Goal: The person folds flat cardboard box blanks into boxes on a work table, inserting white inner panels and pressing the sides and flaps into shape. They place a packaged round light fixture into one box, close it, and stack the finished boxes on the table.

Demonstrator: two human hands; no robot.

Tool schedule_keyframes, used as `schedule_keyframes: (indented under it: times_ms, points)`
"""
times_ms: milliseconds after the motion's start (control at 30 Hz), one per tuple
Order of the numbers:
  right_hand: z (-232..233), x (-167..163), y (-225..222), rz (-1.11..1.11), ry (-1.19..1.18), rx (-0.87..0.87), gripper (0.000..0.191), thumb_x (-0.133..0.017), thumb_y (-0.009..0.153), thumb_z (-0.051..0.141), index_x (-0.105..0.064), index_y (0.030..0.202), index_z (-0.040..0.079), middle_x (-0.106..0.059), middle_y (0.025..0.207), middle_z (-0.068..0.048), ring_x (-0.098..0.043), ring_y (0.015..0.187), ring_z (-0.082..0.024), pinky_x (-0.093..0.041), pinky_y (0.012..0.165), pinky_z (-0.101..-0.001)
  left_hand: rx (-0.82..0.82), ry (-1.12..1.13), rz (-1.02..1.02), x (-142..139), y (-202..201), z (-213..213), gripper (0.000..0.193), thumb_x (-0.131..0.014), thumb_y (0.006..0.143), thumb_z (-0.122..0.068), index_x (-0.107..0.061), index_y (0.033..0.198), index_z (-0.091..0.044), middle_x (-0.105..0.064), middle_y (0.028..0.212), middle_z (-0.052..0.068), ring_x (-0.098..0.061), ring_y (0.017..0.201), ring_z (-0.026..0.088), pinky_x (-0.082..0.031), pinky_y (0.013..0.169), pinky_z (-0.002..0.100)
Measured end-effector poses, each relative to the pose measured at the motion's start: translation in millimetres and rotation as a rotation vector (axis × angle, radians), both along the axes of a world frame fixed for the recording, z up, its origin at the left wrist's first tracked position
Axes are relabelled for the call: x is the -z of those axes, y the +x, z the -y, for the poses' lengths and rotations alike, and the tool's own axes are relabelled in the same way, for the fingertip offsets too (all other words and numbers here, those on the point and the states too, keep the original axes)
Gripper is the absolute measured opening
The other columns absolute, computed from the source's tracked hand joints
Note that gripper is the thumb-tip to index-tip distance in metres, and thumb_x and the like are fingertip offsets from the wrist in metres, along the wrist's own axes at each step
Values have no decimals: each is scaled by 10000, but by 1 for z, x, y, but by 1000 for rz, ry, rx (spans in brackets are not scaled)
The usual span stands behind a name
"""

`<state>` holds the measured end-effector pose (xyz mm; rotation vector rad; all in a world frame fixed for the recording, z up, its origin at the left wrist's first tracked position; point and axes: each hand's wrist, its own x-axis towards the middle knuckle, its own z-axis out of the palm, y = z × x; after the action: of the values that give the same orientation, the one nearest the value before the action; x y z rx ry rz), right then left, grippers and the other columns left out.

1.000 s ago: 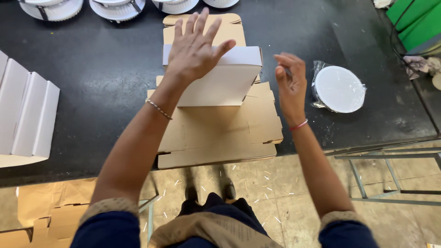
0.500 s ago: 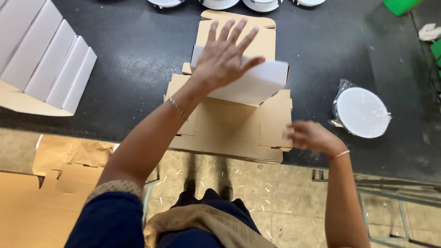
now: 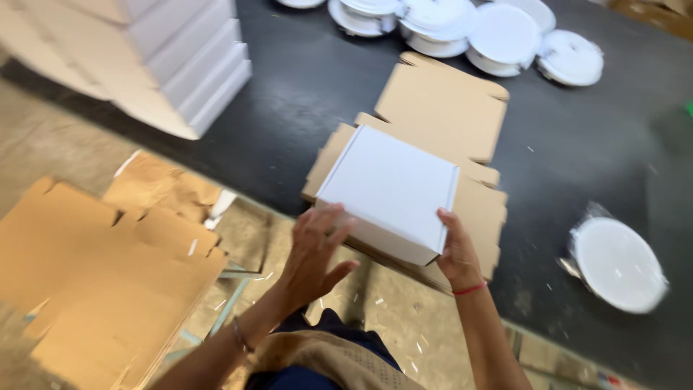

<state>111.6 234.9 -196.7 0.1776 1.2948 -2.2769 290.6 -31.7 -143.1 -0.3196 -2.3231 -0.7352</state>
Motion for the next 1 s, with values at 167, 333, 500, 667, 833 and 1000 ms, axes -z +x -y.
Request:
schedule_keyframes:
  times_ms: [167, 333, 500, 667, 833, 1000]
  points:
    - [88, -44, -28, -121, -136, -6, 442, -659, 987, 345, -555, 1336, 92, -646, 1246, -24, -599, 1207, -204, -494, 1039, -418, -438, 297, 52, 3, 73, 58, 584, -530, 1046, -394, -440, 1497, -33, -379, 1588, 215, -380, 1456, 387, -278, 1210, 525]
    - [234, -140, -52, -495, -367, -316, 541, -628, 1044, 334, -451, 1479, 64, -596, 1379, -52, -568, 1299, -221, -479, 1133, -425, -595, 450, 21, 3, 105, 100, 530, -573, 1035, -294, -453, 1468, -11, -395, 1558, 226, -401, 1453, 418, -341, 1192, 498]
    - [395, -221, -80, -445, -514, -500, 692, -685, 1051, 393, -366, 1557, 45, -470, 1527, -135, -523, 1422, -288, -497, 1216, -436, -611, 503, 10, 4, 113, 133, 517, -592, 1022, -270, -465, 1451, -9, -382, 1563, 235, -406, 1449, 425, -363, 1172, 497]
    - [490, -228, -83, -489, 210, -568, 1099, -495, 806, 780, -50, 1635, 212, -214, 1605, -237, -418, 1433, -446, -431, 1102, -626, -644, 610, 38, 0, 110, 176, 635, -658, 970, -305, -412, 1473, -5, -339, 1573, 237, -377, 1455, 423, -361, 1164, 484]
    - [502, -205, -95, -675, 95, -484, 1182, -464, 798, 861, 92, 1632, 234, -72, 1708, -155, -182, 1559, -422, -221, 1190, -701, -662, 474, -49, -20, 86, 233, 878, -787, 872, -379, -351, 1540, -10, -275, 1624, 259, -302, 1508, 457, -308, 1199, 540]
    - [527, -191, -110, -776, 227, -398, 1176, -423, 772, 882, 123, 1616, 272, 4, 1721, -100, -95, 1561, -390, -144, 1190, -678, -562, 262, -295, -73, -5, 305, 1065, -797, 908, -490, -177, 1655, -52, -113, 1709, 328, -227, 1578, 497, -276, 1257, 591]
